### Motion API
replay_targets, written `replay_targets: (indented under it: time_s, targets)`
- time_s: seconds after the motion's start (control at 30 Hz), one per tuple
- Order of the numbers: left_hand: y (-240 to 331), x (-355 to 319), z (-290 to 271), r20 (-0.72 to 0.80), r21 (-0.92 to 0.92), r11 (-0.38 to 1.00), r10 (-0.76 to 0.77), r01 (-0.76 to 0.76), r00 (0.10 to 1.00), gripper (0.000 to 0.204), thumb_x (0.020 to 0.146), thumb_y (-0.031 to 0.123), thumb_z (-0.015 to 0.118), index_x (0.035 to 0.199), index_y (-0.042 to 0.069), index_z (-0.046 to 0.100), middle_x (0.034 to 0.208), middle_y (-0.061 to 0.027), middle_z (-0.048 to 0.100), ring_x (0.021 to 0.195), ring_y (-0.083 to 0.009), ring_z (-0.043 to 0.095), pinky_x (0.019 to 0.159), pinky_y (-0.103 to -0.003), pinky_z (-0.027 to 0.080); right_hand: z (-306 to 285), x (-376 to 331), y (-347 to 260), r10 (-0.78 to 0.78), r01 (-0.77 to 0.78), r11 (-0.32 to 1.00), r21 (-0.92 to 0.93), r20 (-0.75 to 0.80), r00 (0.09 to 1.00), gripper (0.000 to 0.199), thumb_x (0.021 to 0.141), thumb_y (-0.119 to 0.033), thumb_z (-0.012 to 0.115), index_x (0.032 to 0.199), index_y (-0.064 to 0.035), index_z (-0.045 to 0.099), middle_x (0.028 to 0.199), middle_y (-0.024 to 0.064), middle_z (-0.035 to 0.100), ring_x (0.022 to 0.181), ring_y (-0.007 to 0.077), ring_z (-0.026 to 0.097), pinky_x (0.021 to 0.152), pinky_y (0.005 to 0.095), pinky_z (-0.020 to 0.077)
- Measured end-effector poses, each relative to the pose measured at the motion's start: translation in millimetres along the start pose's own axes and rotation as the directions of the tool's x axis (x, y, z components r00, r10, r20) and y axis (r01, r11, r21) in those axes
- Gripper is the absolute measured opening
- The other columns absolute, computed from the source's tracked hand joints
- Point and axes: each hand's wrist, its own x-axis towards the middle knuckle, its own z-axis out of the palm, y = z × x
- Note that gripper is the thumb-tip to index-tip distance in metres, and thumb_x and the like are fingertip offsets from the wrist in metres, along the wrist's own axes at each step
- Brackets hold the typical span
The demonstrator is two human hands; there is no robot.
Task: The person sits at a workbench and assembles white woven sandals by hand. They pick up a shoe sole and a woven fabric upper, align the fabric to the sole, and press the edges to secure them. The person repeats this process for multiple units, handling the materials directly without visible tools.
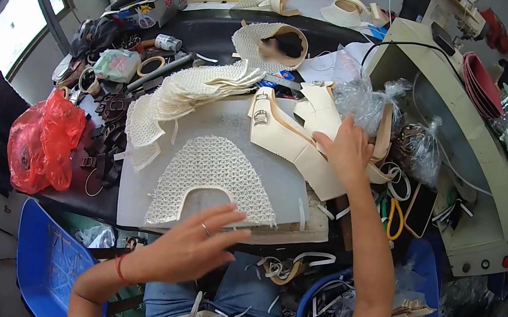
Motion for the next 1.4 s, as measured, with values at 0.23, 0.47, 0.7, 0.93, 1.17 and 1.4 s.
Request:
replay_targets:
  time_s: [0.23,0.47,0.7,0.93,1.17,1.4]
  targets:
    - [24,-12,32,-0.080,-0.143,0.987,0.069,-0.080,0.994,0.045,0.077,0.011,0.066,0.118,0.004,0.050,0.125,-0.0166,0.046,0.118,-0.0343,0.044,0.097,-0.041,0.040,-18,-4,-8,-0.359,0.307,0.932,-0.191,-0.378,0.853,0.054,0.071,-0.014,0.071,0.119,-0.0049,0.048,0.099,0.0121,0.056,0.098,0.0305,0.053,0.087,0.0431,0.0376]
    - [26,-17,55,-0.038,-0.288,0.953,0.082,-0.090,0.996,0.041,0.081,0.011,0.062,0.119,0.005,0.049,0.125,-0.0164,0.047,0.117,-0.0326,0.046,0.095,-0.041,0.041,-46,2,15,-0.378,0.382,0.919,-0.101,-0.502,0.778,0.053,0.072,-0.013,0.071,0.121,-0.0085,0.049,0.100,0.0118,0.054,0.094,0.0286,0.054,0.083,0.0404,0.0406]
    - [27,-13,38,0.163,-0.728,0.664,-0.076,0.172,0.984,0.063,0.082,0.026,0.066,0.133,0.003,0.036,0.132,-0.0168,0.043,0.121,-0.0296,0.045,0.100,-0.038,0.036,-111,-130,-44,-0.191,0.455,0.763,0.459,-0.513,0.837,0.047,0.076,-0.008,0.071,0.117,-0.0009,0.051,0.097,0.0148,0.058,0.082,0.0268,0.059,0.069,0.0353,0.0481]
    - [21,7,32,0.274,-0.871,-0.485,-0.347,0.078,0.897,0.042,0.092,0.013,0.053,0.130,0.000,0.040,0.119,-0.0102,0.056,0.108,-0.0159,0.054,0.089,-0.029,0.045,-68,-306,-39,-0.362,0.305,0.789,0.533,0.002,0.932,0.055,0.065,-0.016,0.082,0.108,0.0015,0.052,0.080,0.0086,0.060,0.063,0.0201,0.057,0.058,0.0292,0.0468]
    - [26,-61,49,0.332,-0.932,0.037,-0.318,0.361,0.888,0.042,0.089,0.012,0.058,0.126,-0.002,0.044,0.108,-0.0064,0.059,0.092,-0.0079,0.054,0.081,-0.024,0.045,-98,-245,-44,-0.570,0.609,0.749,0.262,-0.214,0.793,0.044,0.068,-0.021,0.077,0.106,-0.0057,0.060,0.100,0.0081,0.057,0.087,0.0233,0.053,0.075,0.0370,0.0432]
    - [25,-99,36,0.528,-0.847,-0.335,-0.456,0.412,0.716,0.040,0.094,0.028,0.049,0.121,-0.001,0.051,0.105,-0.0047,0.058,0.098,-0.0104,0.052,0.085,-0.028,0.041,-53,-231,-78,-0.834,0.811,0.514,0.279,-0.056,0.549,0.037,0.071,-0.020,0.071,0.106,-0.0083,0.063,0.109,0.0067,0.057,0.101,0.0242,0.053,0.089,0.0413,0.0392]
